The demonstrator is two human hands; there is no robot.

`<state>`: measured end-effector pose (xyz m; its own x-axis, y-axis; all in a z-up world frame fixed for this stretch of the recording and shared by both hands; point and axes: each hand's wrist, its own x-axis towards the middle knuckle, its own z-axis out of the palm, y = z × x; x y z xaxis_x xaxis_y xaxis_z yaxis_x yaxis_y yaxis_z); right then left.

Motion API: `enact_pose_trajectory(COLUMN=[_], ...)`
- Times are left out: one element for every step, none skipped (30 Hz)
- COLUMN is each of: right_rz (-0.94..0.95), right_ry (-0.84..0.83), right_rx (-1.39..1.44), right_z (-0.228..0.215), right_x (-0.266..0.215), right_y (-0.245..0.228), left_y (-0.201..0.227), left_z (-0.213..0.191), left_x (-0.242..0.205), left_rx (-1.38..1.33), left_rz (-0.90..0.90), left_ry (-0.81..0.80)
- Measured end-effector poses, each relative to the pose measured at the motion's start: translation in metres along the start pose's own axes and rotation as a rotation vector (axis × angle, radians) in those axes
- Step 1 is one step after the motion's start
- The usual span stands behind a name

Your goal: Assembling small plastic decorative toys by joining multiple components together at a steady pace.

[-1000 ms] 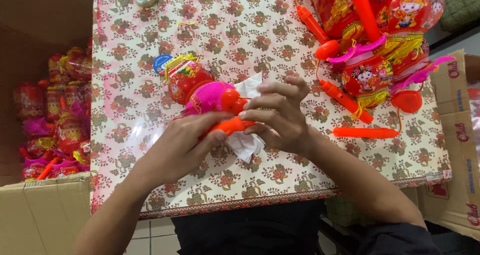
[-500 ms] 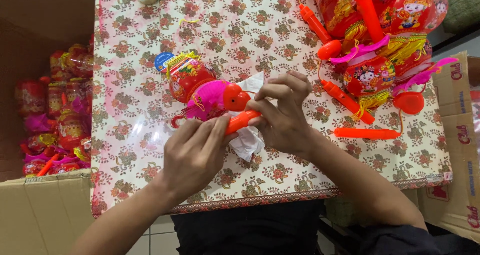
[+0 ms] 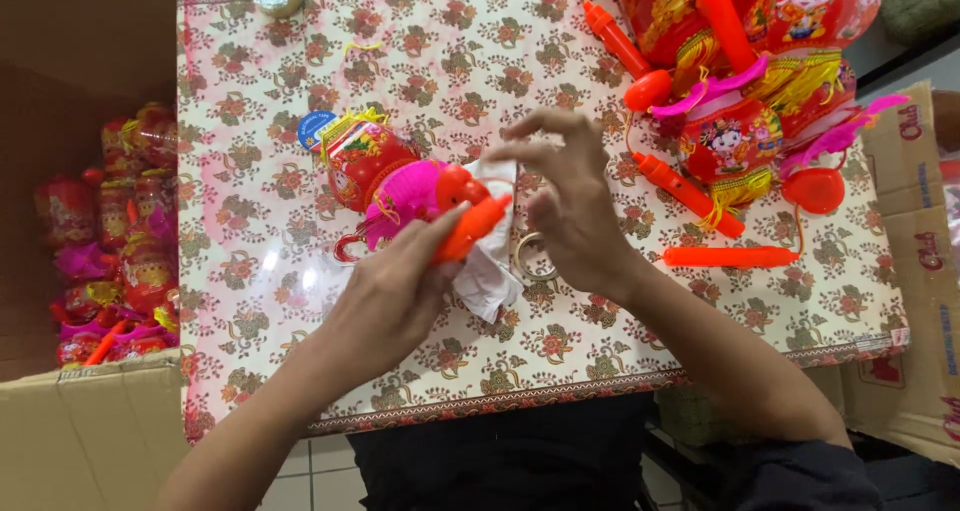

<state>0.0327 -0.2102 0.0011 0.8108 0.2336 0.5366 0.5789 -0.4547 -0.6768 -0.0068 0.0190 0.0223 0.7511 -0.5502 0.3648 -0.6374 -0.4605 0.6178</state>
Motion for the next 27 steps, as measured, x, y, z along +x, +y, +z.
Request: enact_pose_trajectory(right_rz=[0.004, 0.003, 0.003, 0.039, 0.076, 0.08, 0.082, 0.085, 0.09, 0.102, 0.114, 0.11, 0.127, 0.142, 0.136, 0.174, 0.211, 0.209, 0.175, 0.145, 0.149, 0.157, 0.164, 0.147, 0.216, 0.283, 0.265], right_ry=[0.007, 0.016, 0.014, 0.027, 0.039, 0.039, 0.036, 0.033, 0.033, 0.021, 0.009, 0.006, 0.001, -0.004, -0.006, -0.029, -0.051, -0.051, -0.145, -0.237, -0.234, -0.341, -0.444, -0.448, -0.45, -0.447, -0.447], right_rx=[0.046, 0.091, 0.095, 0.058, 0.02, 0.022, -0.002, -0.026, -0.025, -0.039, -0.054, -0.051, -0.077, -0.105, -0.105, -0.162, -0.219, -0.22, -0.346, -0.472, -0.472, -0.293, -0.111, -0.113, -0.051, 0.007, 0.001], right_z=[-0.002, -0.005, -0.005, -0.004, -0.003, -0.001, 0.002, 0.004, 0.005, 0.006, 0.007, 0.008, 0.009, 0.009, 0.01, 0.012, 0.013, 0.014, 0.015, 0.016, 0.018, 0.019, 0.02, 0.025, 0.03, 0.033, 0.031], right_x=[0.0, 0.0, 0.001, 0.0, 0.0, -0.001, -0.002, -0.003, -0.003, -0.003, -0.003, -0.002, -0.002, -0.001, 0.0, 0.0, 0.0, 0.0, 0.0, -0.002, 0.001, 0.002, 0.003, -0.001, -0.004, -0.006, 0.002], right_y=[-0.002, -0.004, -0.008, -0.012, -0.016, -0.013, -0.009, -0.006, -0.003, 0.0, 0.002, 0.003, 0.005, 0.006, 0.009, 0.011, 0.014, 0.018, 0.022, 0.025, 0.023, 0.02, 0.016, 0.016, 0.016, 0.017, 0.01], left_y=[0.002, 0.004, 0.003, 0.002, 0.001, -0.007, -0.016, -0.024, -0.022, -0.021, -0.019, -0.017, -0.014, -0.012, -0.016, -0.021, -0.025, -0.026, -0.027, -0.028, -0.025, -0.022, -0.018, -0.014, -0.009, -0.005, 0.001], left_z=[-0.004, -0.007, -0.01, -0.013, -0.016, -0.019, -0.023, -0.027, -0.034, -0.043, -0.051, -0.053, -0.055, -0.057, -0.055, -0.053, -0.052, -0.055, -0.058, -0.062, -0.065, -0.067, -0.07, -0.068, -0.067, -0.066, -0.068], left_x=[0.002, 0.004, 0.004, 0.004, 0.004, 0.0, -0.004, -0.007, -0.007, -0.007, -0.007, -0.005, -0.004, -0.001, -0.002, -0.003, -0.004, -0.004, -0.003, -0.002, 0.008, 0.017, 0.026, 0.033, 0.041, 0.05, 0.057], left_rx=[-0.126, -0.25, -0.248, -0.353, -0.459, -0.459, -0.465, -0.471, -0.471, -0.559, -0.647, -0.644, -0.663, -0.683, -0.681, -0.71, -0.738, -0.738, -0.806, -0.875, -0.876, -0.967, -1.058, -1.048, -1.217, -1.385, -1.376], left_rz=[-0.035, -0.067, -0.07, -0.155, -0.24, -0.242, -0.225, -0.208, -0.211, -0.228, -0.245, -0.247, -0.262, -0.273, -0.271, -0.205, -0.138, -0.136, -0.063, 0.008, 0.008, 0.032, 0.056, 0.063, -0.009, -0.077, -0.062], left_ry=[-0.001, 0.002, 0.003, -0.006, -0.015, -0.017, 0.042, 0.1, 0.096, 0.134, 0.171, 0.176, 0.197, 0.22, 0.226, 0.239, 0.252, 0.253, 0.228, 0.196, 0.191, 0.141, 0.089, 0.102, 0.049, -0.01, -0.002])
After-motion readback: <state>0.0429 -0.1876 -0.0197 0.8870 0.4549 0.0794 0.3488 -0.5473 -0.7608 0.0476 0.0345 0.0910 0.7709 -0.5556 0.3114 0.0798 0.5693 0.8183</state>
